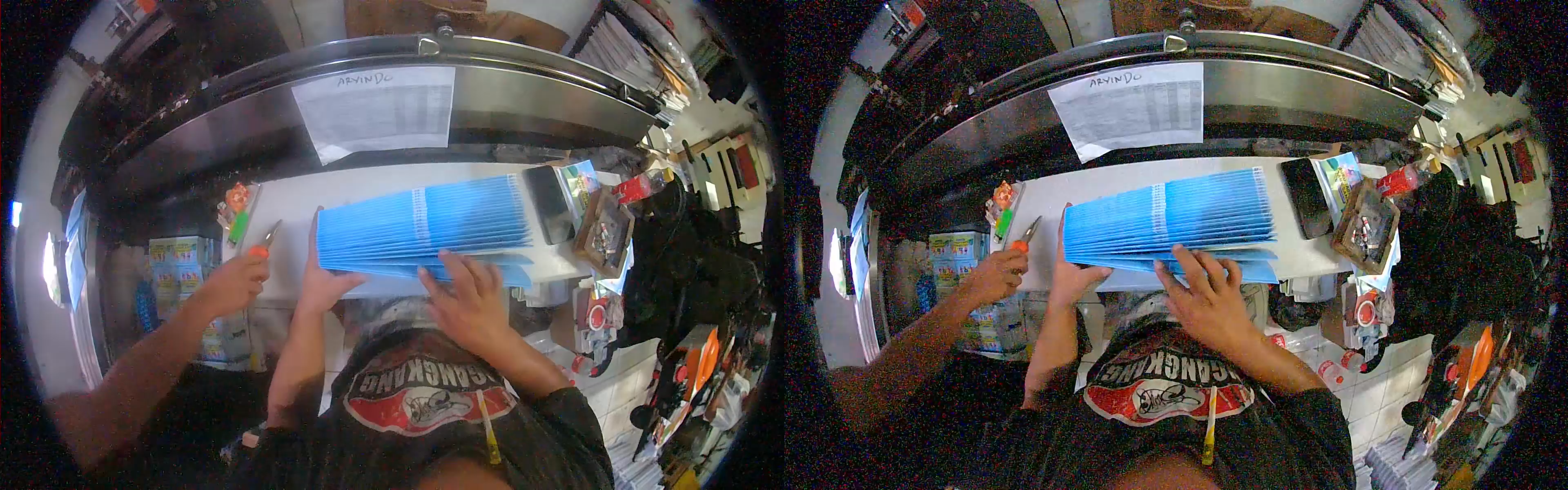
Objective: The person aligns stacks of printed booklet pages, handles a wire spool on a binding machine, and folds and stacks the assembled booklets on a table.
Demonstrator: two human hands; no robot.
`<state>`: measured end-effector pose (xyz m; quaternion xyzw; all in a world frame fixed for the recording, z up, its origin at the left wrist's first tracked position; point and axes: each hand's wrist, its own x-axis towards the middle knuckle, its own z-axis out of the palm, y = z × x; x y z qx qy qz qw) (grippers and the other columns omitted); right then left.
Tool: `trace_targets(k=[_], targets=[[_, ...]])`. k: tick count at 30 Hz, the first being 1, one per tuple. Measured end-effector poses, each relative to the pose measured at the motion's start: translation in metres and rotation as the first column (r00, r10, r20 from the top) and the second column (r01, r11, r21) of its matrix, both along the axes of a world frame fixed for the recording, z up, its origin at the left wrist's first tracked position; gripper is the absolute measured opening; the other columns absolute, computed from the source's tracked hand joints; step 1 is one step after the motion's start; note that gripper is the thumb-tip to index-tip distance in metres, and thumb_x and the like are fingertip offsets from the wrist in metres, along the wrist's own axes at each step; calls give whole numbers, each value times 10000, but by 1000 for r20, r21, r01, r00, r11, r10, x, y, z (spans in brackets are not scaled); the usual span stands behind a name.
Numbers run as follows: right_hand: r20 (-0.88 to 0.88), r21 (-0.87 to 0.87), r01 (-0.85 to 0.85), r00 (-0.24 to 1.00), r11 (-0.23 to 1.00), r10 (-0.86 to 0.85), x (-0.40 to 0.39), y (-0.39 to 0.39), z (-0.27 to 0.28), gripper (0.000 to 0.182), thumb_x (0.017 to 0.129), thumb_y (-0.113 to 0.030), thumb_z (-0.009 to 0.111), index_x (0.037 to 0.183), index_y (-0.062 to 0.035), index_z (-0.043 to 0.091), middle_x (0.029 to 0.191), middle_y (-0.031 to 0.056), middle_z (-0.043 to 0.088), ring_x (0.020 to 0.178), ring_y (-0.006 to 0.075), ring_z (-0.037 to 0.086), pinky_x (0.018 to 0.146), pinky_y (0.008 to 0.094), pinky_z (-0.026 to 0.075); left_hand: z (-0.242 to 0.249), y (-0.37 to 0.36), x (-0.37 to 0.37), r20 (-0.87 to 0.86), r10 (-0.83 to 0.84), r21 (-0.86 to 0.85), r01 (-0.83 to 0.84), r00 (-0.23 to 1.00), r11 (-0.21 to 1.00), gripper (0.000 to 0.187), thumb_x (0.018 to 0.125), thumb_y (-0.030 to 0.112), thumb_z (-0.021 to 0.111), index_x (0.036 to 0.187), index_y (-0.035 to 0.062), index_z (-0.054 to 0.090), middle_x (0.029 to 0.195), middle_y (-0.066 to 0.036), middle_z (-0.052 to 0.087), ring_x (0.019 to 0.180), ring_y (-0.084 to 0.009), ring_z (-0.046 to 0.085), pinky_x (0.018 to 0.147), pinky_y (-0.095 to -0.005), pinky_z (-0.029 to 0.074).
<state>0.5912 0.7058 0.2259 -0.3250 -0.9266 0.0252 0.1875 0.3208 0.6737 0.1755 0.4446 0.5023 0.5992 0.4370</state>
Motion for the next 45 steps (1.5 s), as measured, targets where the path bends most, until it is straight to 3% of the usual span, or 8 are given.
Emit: trace_targets(k=[7,13,26,30,32,36,39,45], targets=[[-36,-548,33,997,836,-63,-20,31,25,254,778,-205,711,994,-89,645,1029,90,584,932,308,563,801,434,455,-13,-3,-1,64,-13,35,11,998,999,1314,538,57,915,1546,87,73,1452,-117,413,1307,-249,445,1065,-405,413],[-138,-33,-70,988,997,65,-52,65,46,194,822,-246,656,896,-90,567,891,86,588,867,263,595,747,410,460,-24,-2,0,53,66,28,-68,996,997,1231,532,57,916,1504,84,161,1393,-110,443,1279,-250,465,1060,-411,419],[-206,27,-236,950,971,236,-49,85,24,158,788,-232,711,813,-128,594,849,42,585,839,263,579,703,413,447,-18,3,6,16,120,-27,-119,993,992,1176,581,63,892,1488,76,143,1350,-119,443,1269,-252,463,1071,-411,400],[-526,-83,-197,841,977,125,-5,48,63,159,775,-196,762,837,-136,628,848,29,662,768,282,618,684,415,462,-14,5,8,37,181,-61,-178,983,982,1111,588,80,895,1447,62,191,1330,-121,451,1246,-247,478,1066,-411,403],[-402,-324,-491,845,809,352,20,23,56,216,762,-168,776,914,-114,633,940,68,659,895,310,627,772,404,487,-17,0,5,-12,190,-64,-190,982,980,1084,590,70,893,1432,66,211,1319,-121,457,1240,-245,481,1064,-409,407],[35,-505,-227,958,833,283,77,19,31,607,689,-175,832,1225,-71,566,1107,124,617,1054,309,586,904,417,470,-14,2,6,-64,224,-121,-231,972,965,956,605,11,869,1367,85,296,1242,-107,502,1157,-222,530,986,-378,471],[-284,-668,206,818,715,-501,112,47,1,933,637,-204,862,1428,-41,395,1378,168,479,1269,304,476,1035,417,406,-14,1,-2,-107,235,-184,-252,966,950,825,604,-16,860,1284,82,402,1133,-74,562,1069,-190,573,926,-346,503],[-593,-665,-259,754,701,-284,64,100,-40,1170,581,-144,889,1527,-56,206,1493,187,365,1361,298,387,1105,388,346,-16,-1,-40,-86,71,-174,-86,994,981,731,614,-53,831,1247,58,483,1082,-35,614,1034,-153,589,904,-320,508]])
